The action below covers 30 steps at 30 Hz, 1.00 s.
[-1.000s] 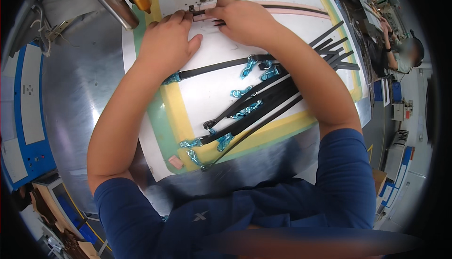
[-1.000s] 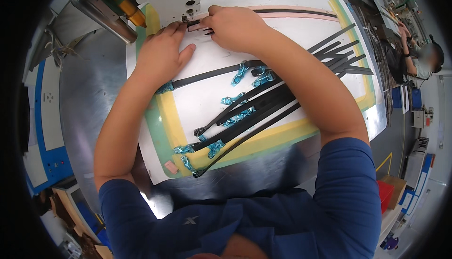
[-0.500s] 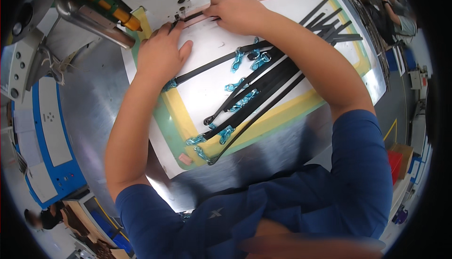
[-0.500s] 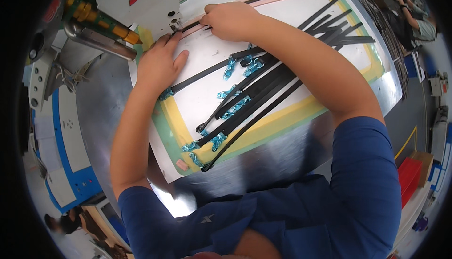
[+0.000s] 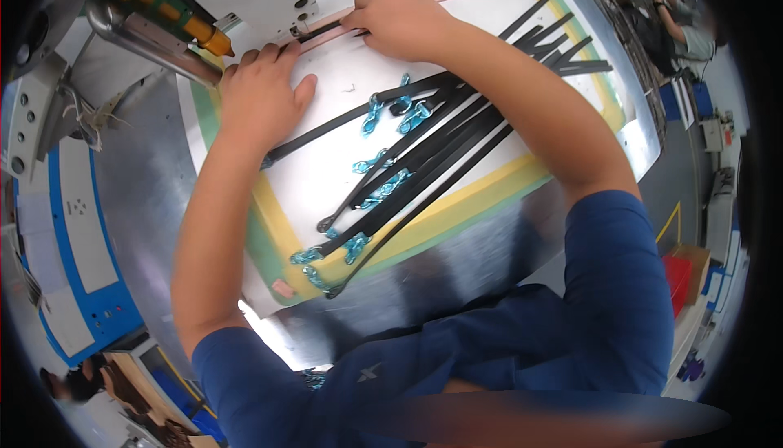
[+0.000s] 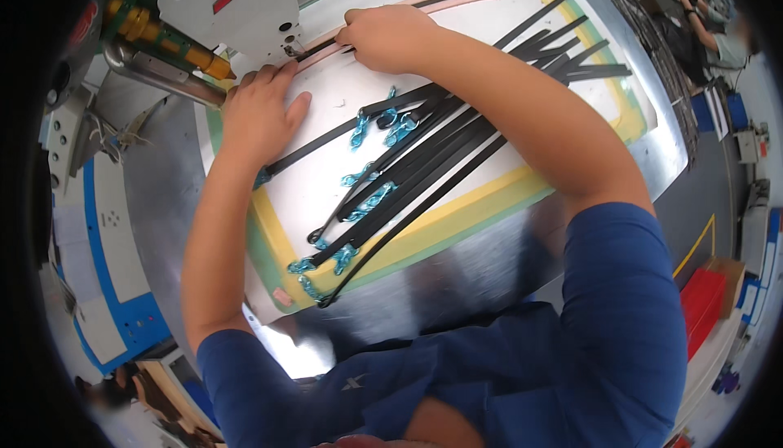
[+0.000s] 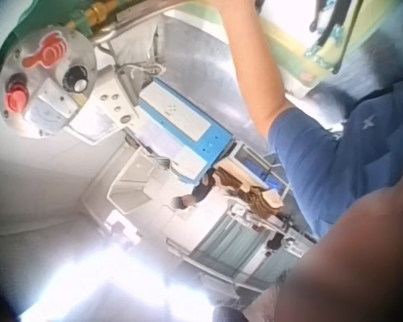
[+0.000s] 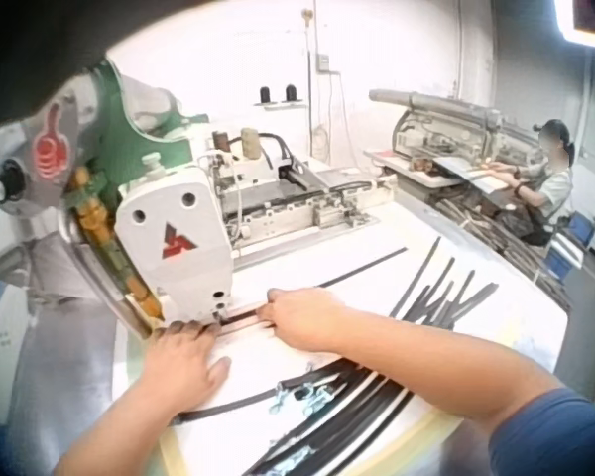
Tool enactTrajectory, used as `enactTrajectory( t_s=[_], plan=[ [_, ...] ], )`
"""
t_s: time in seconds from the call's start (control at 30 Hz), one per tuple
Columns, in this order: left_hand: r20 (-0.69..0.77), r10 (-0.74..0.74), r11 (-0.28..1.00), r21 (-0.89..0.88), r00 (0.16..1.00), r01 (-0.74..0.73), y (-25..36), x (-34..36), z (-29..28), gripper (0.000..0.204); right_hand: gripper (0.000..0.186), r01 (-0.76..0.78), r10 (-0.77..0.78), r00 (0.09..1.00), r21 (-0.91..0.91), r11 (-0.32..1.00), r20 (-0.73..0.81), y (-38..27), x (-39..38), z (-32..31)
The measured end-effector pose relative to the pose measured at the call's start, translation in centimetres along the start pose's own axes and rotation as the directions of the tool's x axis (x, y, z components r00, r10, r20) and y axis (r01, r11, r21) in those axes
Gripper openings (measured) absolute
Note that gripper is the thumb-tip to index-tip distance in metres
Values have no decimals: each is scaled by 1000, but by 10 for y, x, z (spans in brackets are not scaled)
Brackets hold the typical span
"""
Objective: Sewing leather straps using an industrial sewing machine.
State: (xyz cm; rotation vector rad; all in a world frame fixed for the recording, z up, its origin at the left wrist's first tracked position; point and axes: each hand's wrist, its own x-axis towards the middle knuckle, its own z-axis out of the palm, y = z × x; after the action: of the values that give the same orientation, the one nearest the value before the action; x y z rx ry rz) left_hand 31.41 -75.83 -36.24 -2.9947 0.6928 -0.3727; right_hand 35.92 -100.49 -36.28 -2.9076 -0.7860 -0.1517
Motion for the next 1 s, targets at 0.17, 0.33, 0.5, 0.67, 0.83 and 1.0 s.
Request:
enactTrajectory(
  t_s=[0.17, 0.33, 0.5, 0.67, 0.83, 1.0],
  plan=[
    [-6, -26, 1000, -10, 1000, 26, 5, 8, 6, 52, 38, 14, -14, 1000, -23, 1000, 10, 11, -4, -1],
    [61, -67, 995, -66, 996, 71, 19, 17, 0, 52, 37, 37, -37, 999, -8, 999, -1, 23, -6, 0],
    [130, -134, 990, -24, 982, 138, 37, 25, -7, 53, 36, 33, -33, 999, -26, 999, -2, 37, -11, -2],
    [113, -114, 991, -60, 987, 121, 39, 32, 4, 52, 37, 41, -41, 999, -19, 999, -1, 56, -15, -4],
    [145, -139, 989, -22, 980, 143, 64, 42, -9, 53, 37, 33, -33, 999, -32, 999, 8, 72, -19, -4],
    [157, -93, 992, -71, 983, 105, 64, 55, 2, 57, 38, 49, -48, 999, -42, 998, 12, 79, -21, -7]
  ],
)
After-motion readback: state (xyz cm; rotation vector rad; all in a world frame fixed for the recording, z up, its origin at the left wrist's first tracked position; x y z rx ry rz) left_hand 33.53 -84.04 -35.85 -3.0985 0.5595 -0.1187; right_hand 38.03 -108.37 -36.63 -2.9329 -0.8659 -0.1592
